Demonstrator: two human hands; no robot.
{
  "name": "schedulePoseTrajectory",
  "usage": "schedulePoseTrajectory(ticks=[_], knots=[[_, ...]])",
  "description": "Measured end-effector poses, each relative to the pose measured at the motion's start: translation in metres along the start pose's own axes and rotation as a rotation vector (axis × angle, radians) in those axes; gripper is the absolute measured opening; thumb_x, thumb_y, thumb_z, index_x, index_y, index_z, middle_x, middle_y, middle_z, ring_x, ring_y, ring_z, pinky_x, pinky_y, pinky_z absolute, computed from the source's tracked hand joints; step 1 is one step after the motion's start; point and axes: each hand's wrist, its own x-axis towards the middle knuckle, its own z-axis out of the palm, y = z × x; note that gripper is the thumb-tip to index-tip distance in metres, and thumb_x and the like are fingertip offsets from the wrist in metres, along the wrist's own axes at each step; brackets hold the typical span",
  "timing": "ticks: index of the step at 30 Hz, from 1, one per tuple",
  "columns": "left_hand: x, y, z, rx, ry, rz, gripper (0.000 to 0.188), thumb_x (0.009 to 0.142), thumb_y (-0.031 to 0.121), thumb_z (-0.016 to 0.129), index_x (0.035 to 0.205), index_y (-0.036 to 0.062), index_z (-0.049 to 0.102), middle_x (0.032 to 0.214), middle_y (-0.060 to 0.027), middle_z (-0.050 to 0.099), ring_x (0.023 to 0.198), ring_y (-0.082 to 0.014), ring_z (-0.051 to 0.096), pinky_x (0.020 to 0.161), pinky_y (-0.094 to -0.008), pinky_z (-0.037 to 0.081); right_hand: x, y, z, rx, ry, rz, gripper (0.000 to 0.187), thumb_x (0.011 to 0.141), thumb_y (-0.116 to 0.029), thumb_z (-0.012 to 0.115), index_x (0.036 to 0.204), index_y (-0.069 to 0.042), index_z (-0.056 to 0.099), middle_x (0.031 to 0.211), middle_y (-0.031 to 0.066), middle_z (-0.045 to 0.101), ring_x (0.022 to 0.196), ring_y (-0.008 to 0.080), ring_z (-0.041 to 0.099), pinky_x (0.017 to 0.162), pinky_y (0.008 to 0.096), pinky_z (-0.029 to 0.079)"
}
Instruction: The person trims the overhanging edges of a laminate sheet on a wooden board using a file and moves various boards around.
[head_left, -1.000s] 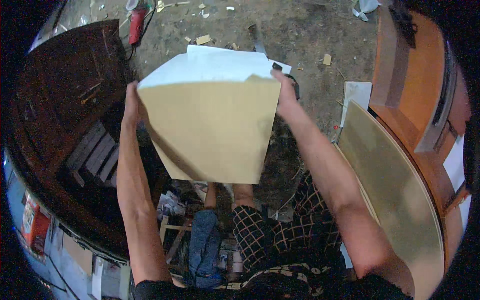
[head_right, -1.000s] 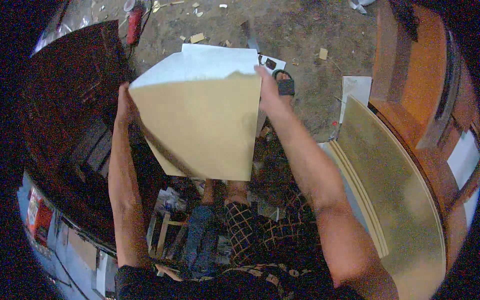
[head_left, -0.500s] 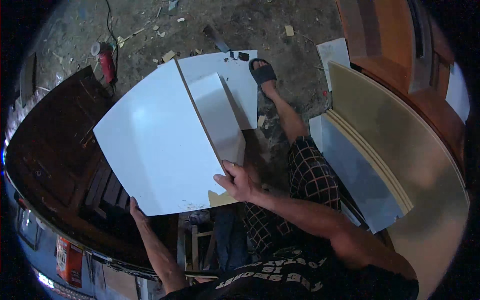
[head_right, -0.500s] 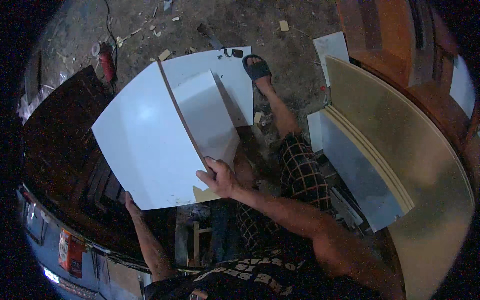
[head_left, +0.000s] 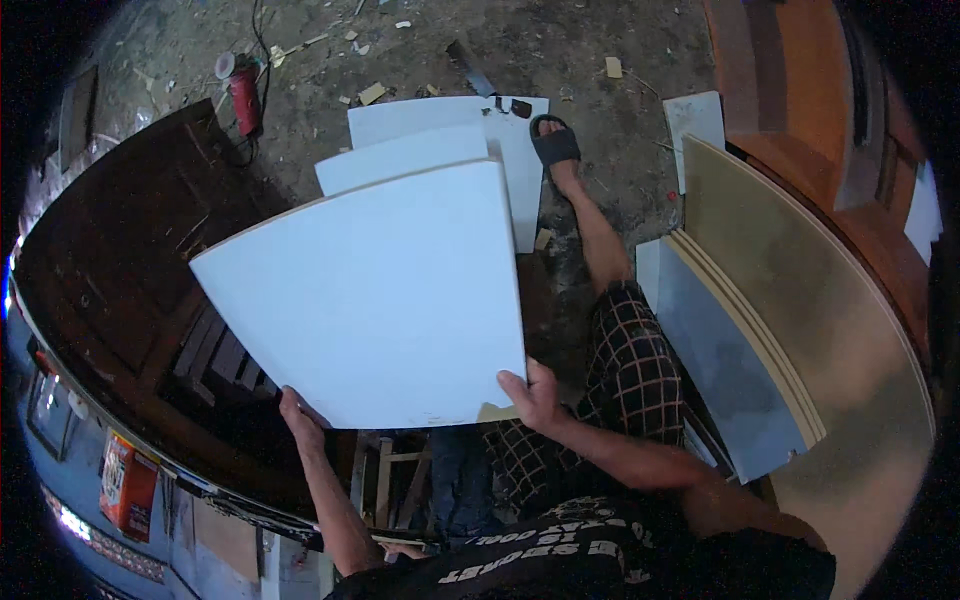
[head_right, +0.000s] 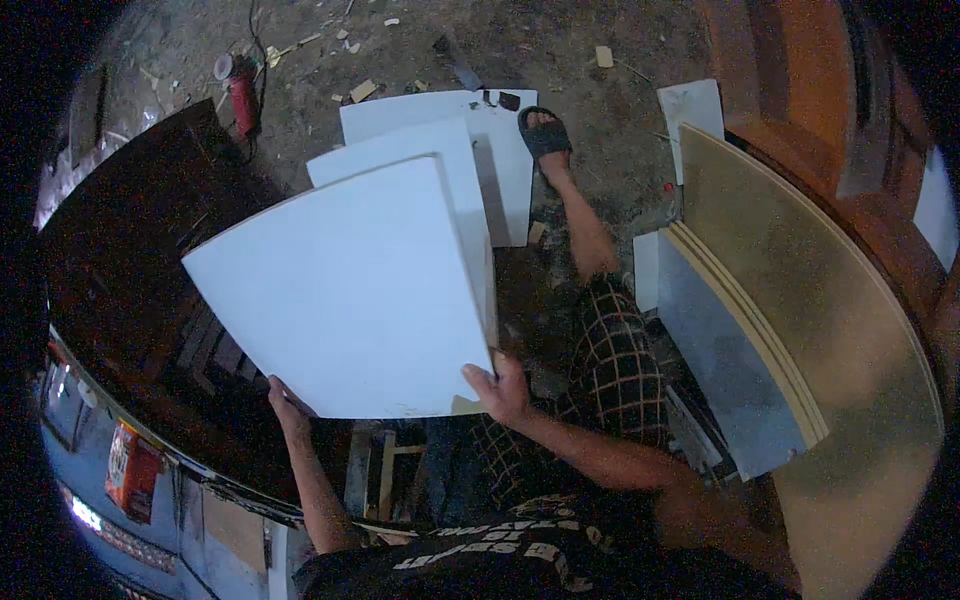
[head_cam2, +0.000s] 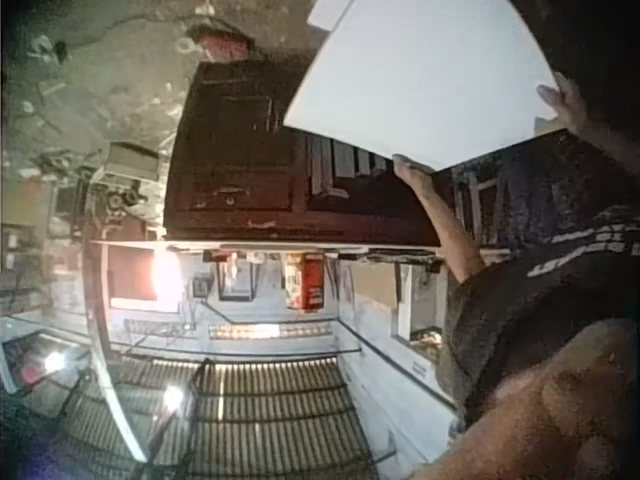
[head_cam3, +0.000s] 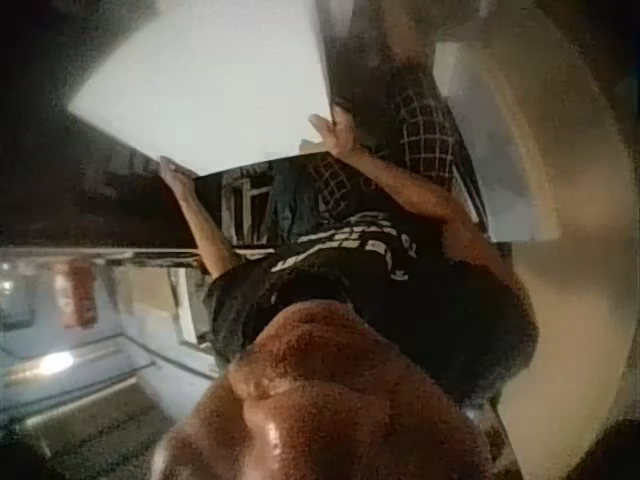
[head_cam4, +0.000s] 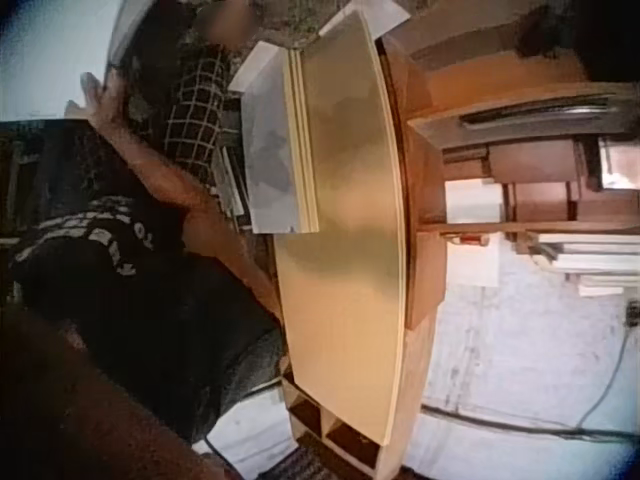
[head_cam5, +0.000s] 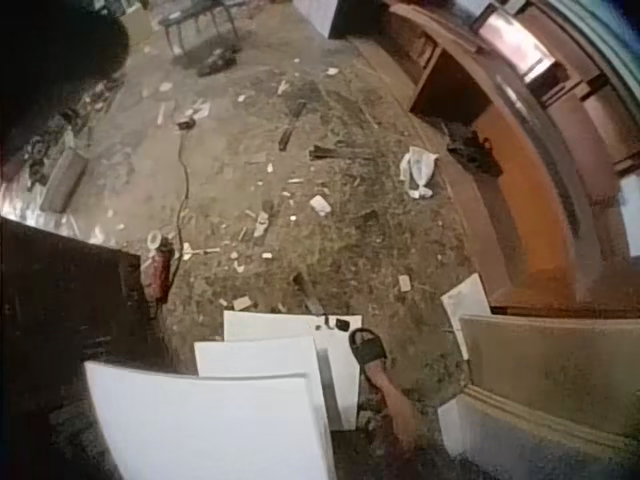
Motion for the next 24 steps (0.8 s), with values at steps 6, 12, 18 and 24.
schedulePoseTrajectory(ticks=[6, 12, 18, 24], knots=[[-0.026, -0.016, 0.094, -0.005, 0.029, 0.121, 0.035, 0.101, 0.032, 0.055, 0.086, 0.0011, 0.059, 0.079, 0.0013, 0.059, 0.07, -0.0067, 0.05, 0.061, -0.0256, 0.039, -0.006, 0.07, -0.037, -0.065, 0.302, 0.074, 0.035, 0.094, -0.029, 0.063, 0.107, 0.004, 0.064, 0.091, 0.008, 0.067, 0.084, 0.0153, 0.061, 0.072, 0.0339, 0.049], [-0.016, -0.058, 0.122, -0.017, -0.047, 0.091, 0.034, 0.1, 0.032, 0.057, 0.088, 0.0011, 0.065, 0.073, 0.0032, 0.057, 0.065, -0.0049, 0.047, 0.058, -0.0245, 0.037, 0.004, 0.117, -0.074, -0.202, 0.315, 0.126, 0.041, 0.097, -0.034, 0.058, 0.11, 0.005, 0.061, 0.095, 0.0074, 0.064, 0.085, 0.0151, 0.058, 0.076, 0.0339, 0.047], [-0.003, -0.098, 0.103, 0.014, -0.041, 0.101, 0.039, 0.1, 0.037, 0.056, 0.083, 0.0025, 0.063, 0.065, 0.007, 0.05, 0.056, -0.0036, 0.038, 0.049, -0.0261, 0.028, 0.026, 0.138, -0.073, -0.059, 0.371, 0.0, 0.042, 0.093, -0.038, 0.065, 0.096, 0.003, 0.065, 0.081, 0.0069, 0.065, 0.075, 0.0148, 0.057, 0.062, 0.0346, 0.044], [0.004, -0.116, 0.095, 0.221, -0.03, 0.129, 0.045, 0.098, 0.044, 0.058, 0.086, 0.0008, 0.062, 0.067, 0.0071, 0.048, 0.06, -0.0037, 0.038, 0.051, -0.0263, 0.027, 0.032, 0.148, -0.082, -0.154, 0.265, 0.112, 0.041, 0.093, -0.033, 0.061, 0.109, 0.005, 0.063, 0.098, 0.0072, 0.065, 0.088, 0.0163, 0.057, 0.078, 0.0341, 0.046]])
